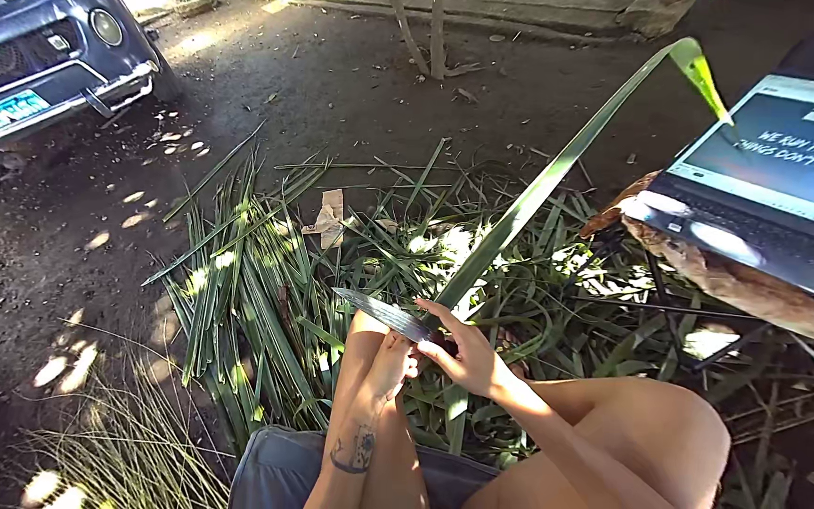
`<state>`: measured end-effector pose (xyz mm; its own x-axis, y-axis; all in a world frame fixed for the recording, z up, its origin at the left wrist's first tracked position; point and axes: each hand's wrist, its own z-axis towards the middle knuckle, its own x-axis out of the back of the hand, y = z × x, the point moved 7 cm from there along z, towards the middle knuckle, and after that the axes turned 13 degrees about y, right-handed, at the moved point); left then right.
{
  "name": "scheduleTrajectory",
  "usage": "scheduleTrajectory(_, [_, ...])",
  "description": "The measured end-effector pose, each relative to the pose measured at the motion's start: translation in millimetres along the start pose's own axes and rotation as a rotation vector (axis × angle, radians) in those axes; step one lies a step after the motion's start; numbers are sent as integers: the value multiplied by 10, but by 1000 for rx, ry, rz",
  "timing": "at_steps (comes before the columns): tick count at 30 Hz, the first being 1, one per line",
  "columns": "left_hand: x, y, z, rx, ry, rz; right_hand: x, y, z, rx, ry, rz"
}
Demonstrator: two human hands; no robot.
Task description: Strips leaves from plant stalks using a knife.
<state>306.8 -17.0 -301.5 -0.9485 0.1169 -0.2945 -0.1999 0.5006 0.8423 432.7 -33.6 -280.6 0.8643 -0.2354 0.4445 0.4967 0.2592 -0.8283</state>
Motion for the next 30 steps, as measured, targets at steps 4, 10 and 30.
scheduleTrajectory(4, [34, -5, -4, 7, 39, 35, 3, -22, -6, 28, 0, -51])
scheduleTrajectory(10, [-17, -63, 63, -104, -151, 67, -43, -53, -38, -16, -5, -44])
scheduleTrajectory(30, [-141, -55, -47, -43, -243, 35, 108, 12, -23, -56, 4, -32])
